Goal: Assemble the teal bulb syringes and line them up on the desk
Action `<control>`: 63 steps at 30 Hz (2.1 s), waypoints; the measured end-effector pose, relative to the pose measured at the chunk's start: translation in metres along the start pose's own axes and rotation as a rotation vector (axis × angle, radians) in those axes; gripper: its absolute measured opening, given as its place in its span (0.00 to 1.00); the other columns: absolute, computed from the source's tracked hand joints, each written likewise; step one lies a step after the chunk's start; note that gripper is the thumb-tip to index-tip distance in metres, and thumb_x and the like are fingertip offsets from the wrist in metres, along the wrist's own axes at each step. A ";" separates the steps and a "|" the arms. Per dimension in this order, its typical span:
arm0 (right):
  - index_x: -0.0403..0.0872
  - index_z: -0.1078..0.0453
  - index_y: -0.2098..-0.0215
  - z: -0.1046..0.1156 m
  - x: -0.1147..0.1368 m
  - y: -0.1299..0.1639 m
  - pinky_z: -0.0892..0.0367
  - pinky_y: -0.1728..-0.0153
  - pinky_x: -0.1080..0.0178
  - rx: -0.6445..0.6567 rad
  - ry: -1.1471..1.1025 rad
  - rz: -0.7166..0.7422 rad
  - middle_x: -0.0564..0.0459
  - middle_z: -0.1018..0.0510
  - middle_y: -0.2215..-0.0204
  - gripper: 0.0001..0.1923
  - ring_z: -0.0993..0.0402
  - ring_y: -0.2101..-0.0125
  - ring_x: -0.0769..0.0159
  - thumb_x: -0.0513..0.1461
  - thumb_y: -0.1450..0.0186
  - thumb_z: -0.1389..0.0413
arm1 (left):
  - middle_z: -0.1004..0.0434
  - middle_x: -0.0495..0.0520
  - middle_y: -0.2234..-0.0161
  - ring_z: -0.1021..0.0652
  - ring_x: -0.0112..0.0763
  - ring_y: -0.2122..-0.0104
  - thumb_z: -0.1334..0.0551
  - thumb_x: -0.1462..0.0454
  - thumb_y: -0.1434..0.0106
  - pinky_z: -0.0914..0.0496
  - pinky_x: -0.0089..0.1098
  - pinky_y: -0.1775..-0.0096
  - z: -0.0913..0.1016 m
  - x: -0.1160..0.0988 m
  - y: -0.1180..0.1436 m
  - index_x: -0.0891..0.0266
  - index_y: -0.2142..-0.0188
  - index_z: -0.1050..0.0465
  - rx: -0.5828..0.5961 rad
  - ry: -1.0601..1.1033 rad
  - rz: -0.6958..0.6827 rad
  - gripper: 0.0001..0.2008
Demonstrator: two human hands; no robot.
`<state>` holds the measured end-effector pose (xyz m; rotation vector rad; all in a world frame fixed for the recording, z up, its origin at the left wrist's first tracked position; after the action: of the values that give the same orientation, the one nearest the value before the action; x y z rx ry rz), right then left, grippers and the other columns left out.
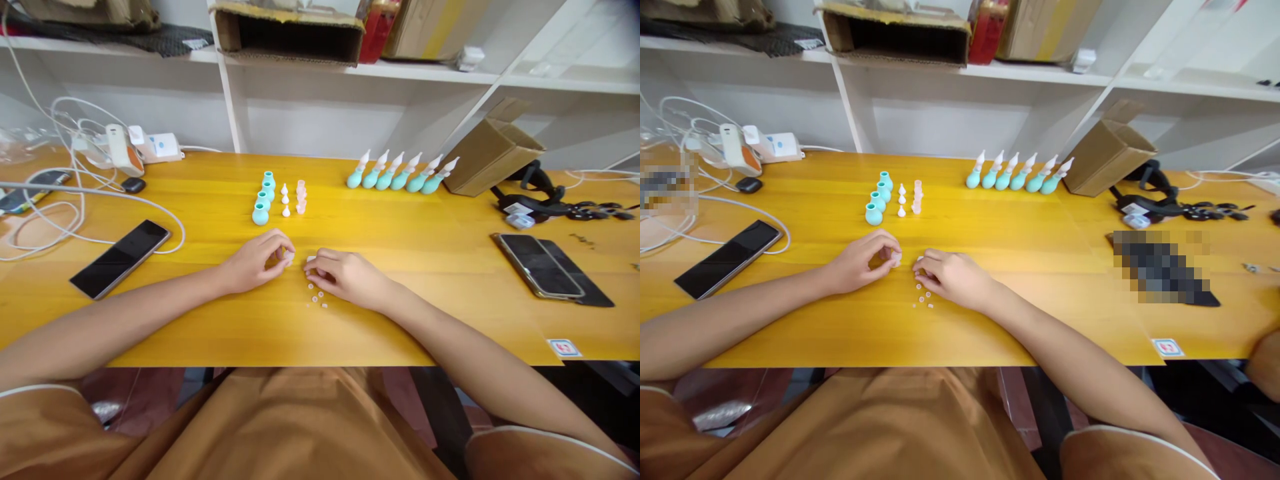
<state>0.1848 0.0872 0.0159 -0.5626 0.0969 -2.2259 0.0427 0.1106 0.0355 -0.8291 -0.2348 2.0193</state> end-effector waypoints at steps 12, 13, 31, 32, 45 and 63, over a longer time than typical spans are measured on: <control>0.48 0.22 0.53 -0.002 0.000 -0.003 0.36 0.64 0.64 0.002 -0.010 -0.064 0.51 0.19 0.62 0.05 0.23 0.66 0.65 0.37 0.24 0.40 | 0.22 0.56 0.54 0.21 0.31 0.62 0.39 0.65 0.24 0.23 0.36 0.55 -0.004 0.000 0.001 0.58 0.49 0.30 0.036 0.026 0.004 0.06; 0.48 0.22 0.53 -0.002 0.000 -0.003 0.36 0.64 0.63 0.001 -0.003 -0.061 0.50 0.19 0.61 0.05 0.24 0.66 0.65 0.37 0.24 0.40 | 0.22 0.55 0.54 0.21 0.32 0.62 0.39 0.64 0.24 0.22 0.36 0.55 -0.004 0.000 0.001 0.58 0.49 0.30 0.034 0.031 0.007 0.06; 0.48 0.21 0.53 -0.003 0.006 -0.006 0.41 0.68 0.62 -0.021 0.127 -0.067 0.48 0.17 0.57 0.08 0.25 0.68 0.66 0.40 0.21 0.43 | 0.20 0.57 0.52 0.18 0.37 0.55 0.35 0.66 0.29 0.21 0.36 0.51 -0.017 0.002 0.003 0.57 0.45 0.24 0.160 0.070 -0.045 0.15; 0.48 0.21 0.53 -0.003 0.006 -0.007 0.41 0.68 0.62 -0.019 0.125 -0.069 0.48 0.17 0.57 0.07 0.25 0.68 0.66 0.39 0.22 0.43 | 0.21 0.58 0.51 0.18 0.38 0.53 0.35 0.66 0.30 0.21 0.38 0.49 -0.017 -0.001 0.004 0.57 0.43 0.25 0.167 0.060 -0.066 0.17; 0.47 0.23 0.55 -0.003 0.003 -0.006 0.43 0.68 0.63 0.005 0.072 -0.110 0.50 0.19 0.60 0.02 0.28 0.69 0.66 0.37 0.26 0.38 | 0.17 0.60 0.52 0.18 0.41 0.54 0.38 0.72 0.32 0.21 0.40 0.50 -0.032 -0.061 0.016 0.54 0.45 0.23 0.296 0.021 -0.349 0.19; 0.46 0.24 0.59 0.024 0.008 0.002 0.33 0.63 0.65 -0.167 -0.148 0.012 0.54 0.26 0.67 0.05 0.27 0.68 0.67 0.31 0.31 0.39 | 0.18 0.55 0.57 0.20 0.32 0.61 0.31 0.68 0.34 0.23 0.33 0.55 -0.027 -0.024 0.006 0.59 0.52 0.26 0.250 0.408 -0.033 0.13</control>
<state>0.1919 0.0832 0.0399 -0.8131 0.2104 -2.1693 0.0640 0.0836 0.0231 -1.0418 0.2295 1.7571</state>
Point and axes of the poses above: each hand's wrist, its own y-axis away from the middle knuckle, its own z-axis out of the back of the hand, x = y × z, the point moved 10 cm from there along -y, towards the middle knuckle
